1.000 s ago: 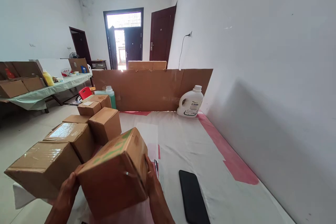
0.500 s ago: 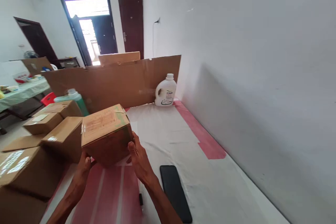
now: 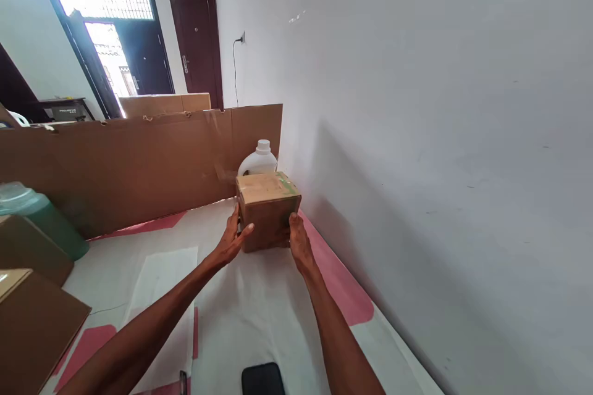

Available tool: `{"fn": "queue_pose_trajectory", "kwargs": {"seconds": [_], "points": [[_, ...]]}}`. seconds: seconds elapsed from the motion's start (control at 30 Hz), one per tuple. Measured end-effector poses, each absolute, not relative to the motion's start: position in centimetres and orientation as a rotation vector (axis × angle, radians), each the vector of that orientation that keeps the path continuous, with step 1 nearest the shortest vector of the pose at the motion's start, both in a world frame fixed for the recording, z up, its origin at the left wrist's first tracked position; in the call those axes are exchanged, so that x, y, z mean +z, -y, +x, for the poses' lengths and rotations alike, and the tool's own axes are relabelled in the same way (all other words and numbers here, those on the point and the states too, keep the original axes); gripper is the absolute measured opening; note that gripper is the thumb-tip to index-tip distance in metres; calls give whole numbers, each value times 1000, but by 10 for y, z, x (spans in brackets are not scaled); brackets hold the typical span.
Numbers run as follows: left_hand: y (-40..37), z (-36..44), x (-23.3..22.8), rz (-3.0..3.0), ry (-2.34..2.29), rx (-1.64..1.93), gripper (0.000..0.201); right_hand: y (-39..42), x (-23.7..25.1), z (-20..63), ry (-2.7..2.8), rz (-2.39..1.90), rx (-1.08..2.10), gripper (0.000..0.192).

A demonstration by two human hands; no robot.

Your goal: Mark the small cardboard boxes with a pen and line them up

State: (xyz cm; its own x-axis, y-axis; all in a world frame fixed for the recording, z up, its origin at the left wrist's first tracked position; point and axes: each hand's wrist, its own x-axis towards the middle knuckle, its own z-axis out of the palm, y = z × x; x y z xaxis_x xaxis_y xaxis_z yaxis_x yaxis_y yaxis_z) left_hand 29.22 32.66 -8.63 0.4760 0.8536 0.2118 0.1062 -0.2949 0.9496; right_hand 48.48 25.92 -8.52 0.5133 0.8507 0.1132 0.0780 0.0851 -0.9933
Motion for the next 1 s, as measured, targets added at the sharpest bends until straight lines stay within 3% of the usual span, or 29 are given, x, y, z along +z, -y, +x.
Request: {"fn": "queue_pose_trajectory", "kwargs": {"seconds": [0.27, 0.47, 0.57, 0.73, 0.87, 1.0], "points": [[-392, 332, -90, 1782, -885, 854, 111, -337, -99, 522, 772, -1411, 769, 78], [-400, 330, -76, 1729, -928, 826, 112, -336, -96, 506, 737, -1442, 771, 72], [-357, 297, -75, 1679, -971, 872, 101, -309, -97, 480, 784, -1454, 820, 66], [-214, 182, -95, 1536, -1065, 862, 84, -263, -112, 409, 1141, -1475, 1121, 68], [-102, 90, -118, 1268, -1441, 972, 74, -248, -114, 326, 1413, -1317, 1330, 66], [-47, 18, -137, 1084, -1868, 1309, 75, -250, -99, 211, 1494, -1098, 1441, 62]]}}
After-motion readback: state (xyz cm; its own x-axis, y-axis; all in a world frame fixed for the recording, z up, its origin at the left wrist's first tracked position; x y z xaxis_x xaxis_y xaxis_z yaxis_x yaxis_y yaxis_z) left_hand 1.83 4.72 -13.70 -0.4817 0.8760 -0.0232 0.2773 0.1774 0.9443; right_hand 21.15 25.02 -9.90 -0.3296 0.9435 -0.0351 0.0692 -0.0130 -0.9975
